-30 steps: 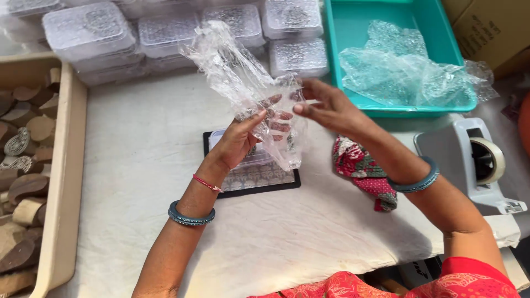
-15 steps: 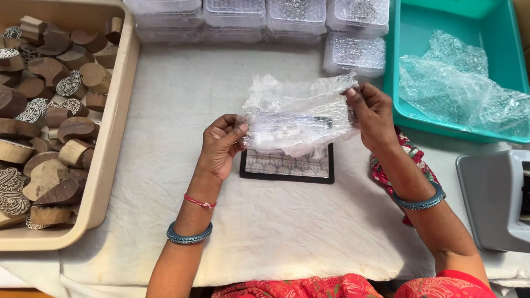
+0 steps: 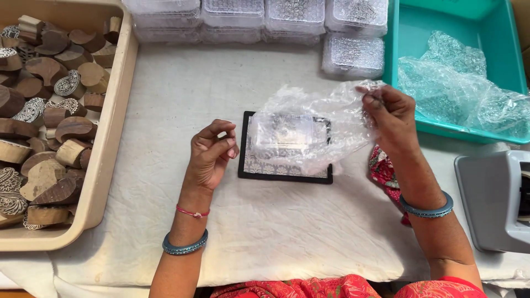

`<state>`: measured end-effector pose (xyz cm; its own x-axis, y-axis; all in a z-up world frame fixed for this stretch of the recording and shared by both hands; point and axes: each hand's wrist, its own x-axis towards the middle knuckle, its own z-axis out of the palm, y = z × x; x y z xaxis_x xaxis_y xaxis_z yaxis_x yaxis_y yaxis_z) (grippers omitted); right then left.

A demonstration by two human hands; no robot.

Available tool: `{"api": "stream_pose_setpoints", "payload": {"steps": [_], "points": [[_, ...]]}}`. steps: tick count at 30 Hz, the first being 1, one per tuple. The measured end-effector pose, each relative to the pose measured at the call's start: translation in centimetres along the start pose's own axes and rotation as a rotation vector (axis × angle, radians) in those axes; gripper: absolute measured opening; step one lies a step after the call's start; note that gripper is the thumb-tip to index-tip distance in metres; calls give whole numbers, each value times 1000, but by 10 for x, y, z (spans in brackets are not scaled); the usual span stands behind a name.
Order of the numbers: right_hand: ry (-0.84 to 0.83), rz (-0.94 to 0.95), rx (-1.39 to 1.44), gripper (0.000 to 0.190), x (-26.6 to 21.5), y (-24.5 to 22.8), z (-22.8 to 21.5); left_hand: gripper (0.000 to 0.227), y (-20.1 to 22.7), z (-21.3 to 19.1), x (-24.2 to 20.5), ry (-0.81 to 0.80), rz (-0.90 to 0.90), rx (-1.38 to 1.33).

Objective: The person wipes a clear plastic container with a cloth, places a wooden block inside, and closes the lid. They then wrap the container in bubble wrap and secure it with tape.

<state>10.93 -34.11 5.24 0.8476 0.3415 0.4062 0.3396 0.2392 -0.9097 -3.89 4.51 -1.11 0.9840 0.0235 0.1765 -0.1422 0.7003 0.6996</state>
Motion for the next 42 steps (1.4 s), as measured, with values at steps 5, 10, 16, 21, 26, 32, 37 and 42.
{"api": "stream_pose_setpoints", "payload": {"steps": [5, 10, 16, 21, 26, 32, 37, 42], "points": [[-223, 10, -203, 16, 34, -48, 37, 40, 59, 54, 14, 164, 194, 885], [-736, -117, -571, 23, 65, -109, 108, 91, 99, 120, 45, -322, 408, 1087], [-621, 37, -770, 27, 72, -106, 126, 26, 70, 108, 82, -512, -75, 1123], [-539, 320, -306, 81, 42, -59, 103, 20, 76, 91, 64, -59, 116, 834], [-515, 516, 12, 54, 16, -6, 94, 20, 67, 72, 55, -4, 168, 655], [-411, 449, 251, 73, 23, -27, 140, 21, 61, 71, 47, 32, 150, 558], [-573, 411, 193, 77, 35, -23, 146, 23, 67, 76, 43, -56, 97, 428], [-565, 460, 229, 36, 25, 21, 111, 18, 74, 45, 42, -6, 187, 582]]}}
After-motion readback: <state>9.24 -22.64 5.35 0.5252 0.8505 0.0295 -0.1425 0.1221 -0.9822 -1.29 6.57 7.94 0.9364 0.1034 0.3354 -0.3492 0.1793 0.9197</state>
